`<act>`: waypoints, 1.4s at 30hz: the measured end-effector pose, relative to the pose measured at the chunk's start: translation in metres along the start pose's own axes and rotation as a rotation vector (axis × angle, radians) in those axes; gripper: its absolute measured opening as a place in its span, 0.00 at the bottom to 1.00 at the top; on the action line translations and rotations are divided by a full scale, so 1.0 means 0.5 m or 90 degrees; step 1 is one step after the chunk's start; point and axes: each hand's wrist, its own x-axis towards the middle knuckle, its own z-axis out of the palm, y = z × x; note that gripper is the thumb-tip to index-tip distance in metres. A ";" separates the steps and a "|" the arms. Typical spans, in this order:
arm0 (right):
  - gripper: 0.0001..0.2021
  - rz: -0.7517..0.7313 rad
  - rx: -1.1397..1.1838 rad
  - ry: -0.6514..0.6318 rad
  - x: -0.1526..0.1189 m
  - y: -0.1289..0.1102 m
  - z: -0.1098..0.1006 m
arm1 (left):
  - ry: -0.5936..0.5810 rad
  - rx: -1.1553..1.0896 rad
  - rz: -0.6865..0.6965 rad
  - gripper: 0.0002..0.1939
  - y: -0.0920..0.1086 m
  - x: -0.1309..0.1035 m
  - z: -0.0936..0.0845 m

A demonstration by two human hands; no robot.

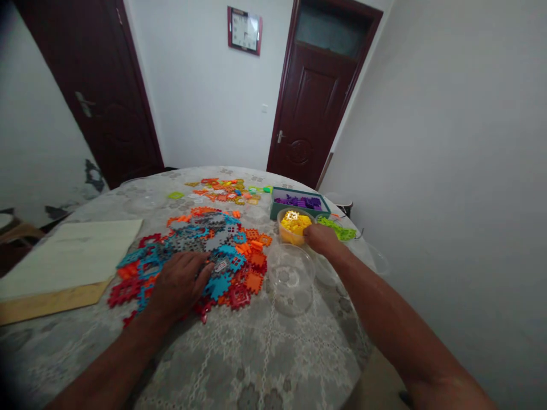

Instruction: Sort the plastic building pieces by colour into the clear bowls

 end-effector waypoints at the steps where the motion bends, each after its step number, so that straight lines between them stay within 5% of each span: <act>1: 0.13 -0.005 -0.006 0.001 0.001 0.000 0.002 | -0.005 -0.001 -0.008 0.11 0.003 0.000 -0.002; 9: 0.17 -0.021 -0.048 0.064 -0.014 0.002 0.010 | -0.016 -0.007 -0.048 0.13 0.008 -0.002 -0.005; 18: 0.16 -0.048 -0.098 0.151 -0.046 0.002 -0.041 | 0.052 -0.026 -0.095 0.14 -0.003 -0.002 -0.010; 22: 0.16 -0.090 -0.047 0.262 -0.081 -0.044 -0.095 | 0.141 -0.051 -0.189 0.19 -0.042 -0.003 -0.014; 26: 0.13 -0.224 0.208 0.326 -0.119 -0.141 -0.154 | 0.223 -0.078 -0.282 0.25 -0.089 -0.002 -0.026; 30: 0.11 -0.246 0.600 0.184 -0.121 -0.267 -0.163 | 0.279 -0.126 -0.340 0.27 -0.120 -0.004 -0.033; 35: 0.17 -0.199 1.019 -0.049 -0.093 -0.415 -0.111 | 0.300 -0.130 -0.366 0.26 -0.140 -0.014 -0.026; 42: 0.21 -0.089 1.320 -0.223 -0.066 -0.498 -0.036 | 0.297 -0.151 -0.445 0.23 -0.156 -0.025 -0.021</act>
